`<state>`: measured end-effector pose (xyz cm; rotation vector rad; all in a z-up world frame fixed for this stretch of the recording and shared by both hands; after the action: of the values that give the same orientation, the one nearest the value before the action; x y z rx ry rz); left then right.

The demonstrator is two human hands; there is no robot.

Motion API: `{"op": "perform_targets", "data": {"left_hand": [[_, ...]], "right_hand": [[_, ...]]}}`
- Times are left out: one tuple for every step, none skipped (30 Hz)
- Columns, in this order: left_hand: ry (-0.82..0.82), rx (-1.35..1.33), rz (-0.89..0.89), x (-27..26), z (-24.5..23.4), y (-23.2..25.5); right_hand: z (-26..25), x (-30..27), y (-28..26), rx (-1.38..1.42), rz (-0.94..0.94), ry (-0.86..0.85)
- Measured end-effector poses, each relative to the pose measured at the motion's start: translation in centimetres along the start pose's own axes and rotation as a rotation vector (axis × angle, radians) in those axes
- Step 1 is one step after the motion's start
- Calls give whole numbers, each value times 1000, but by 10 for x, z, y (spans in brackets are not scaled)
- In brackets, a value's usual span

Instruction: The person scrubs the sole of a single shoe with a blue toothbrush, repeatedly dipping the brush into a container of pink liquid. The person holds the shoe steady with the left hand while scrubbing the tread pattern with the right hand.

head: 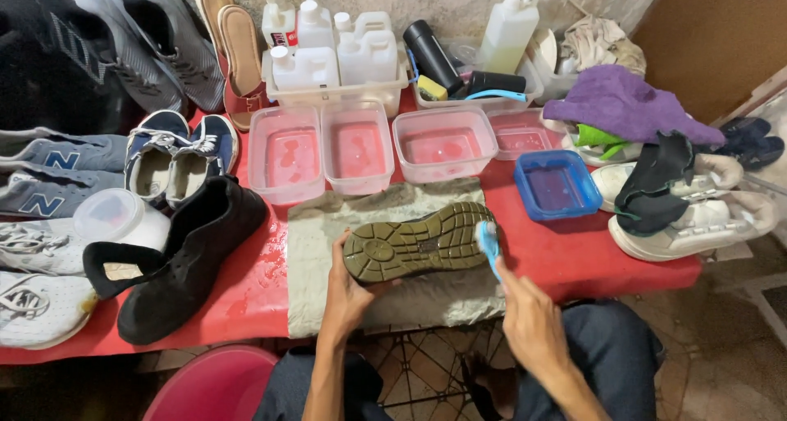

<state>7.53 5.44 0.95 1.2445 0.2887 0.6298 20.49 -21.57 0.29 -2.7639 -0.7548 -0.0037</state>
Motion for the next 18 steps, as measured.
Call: {"op": "perform_targets", "data": {"left_hand": [[4,1,3,1,-1,1],[19,28,0,1,-2,0],[35,54,-3,1,-4,0],[37,56,-6,2,-4,-2],[33,63,12,2,-3,-2],[28,71,25,0,-3,-2],[29,72,17,-3,-4,-3],[20,78,36,-3,-3,0],[11,83,55,-3,-2,3],[12,84,68,-2,-2,5],[14,93,83,-2,-2,7],[17,101,90,-5,-2,7],[19,99,94,-3,-2,7],[25,102,88,-3,-3,6],[31,105,81,-3,-4,5],[36,105,85,-3,-5,8],[31,130,87,-3,-4,9],[26,153,82,-6,-3,9]], "right_hand": [[1,-8,-2,1,-5,0],[2,-17,-4,-18,-16,-9],[3,-26,-6,-38,-26,-19],[7,-15,2,-37,-27,-23],[10,-4,17,-35,30,-19],[14,3,31,-34,90,-19],[11,2,25,-34,93,-27],[4,6,15,-25,71,-3],[-3,10,5,-16,50,22],[-2,1,-9,-14,42,32],[4,-9,-33,-76,-68,4],[11,-24,-55,-141,-175,-32],[8,-20,-57,-143,-180,-29],[8,-19,-61,-194,-202,-55],[9,-18,-65,-245,-223,-81],[10,-3,-57,-246,-229,-80],[7,14,-39,-200,-127,-52],[4,26,-19,-157,-21,-29]]}}
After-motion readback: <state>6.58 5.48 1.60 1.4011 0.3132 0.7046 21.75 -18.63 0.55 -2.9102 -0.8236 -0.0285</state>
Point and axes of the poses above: each hand's wrist, its own x-axis towards the middle knuckle, its own z-axis out of the palm, y = z × x, the point moved 10 cm from there along x, towards the middle knuckle, and after that the axes turned 15 degrees about -x, right-handed, at the moved point
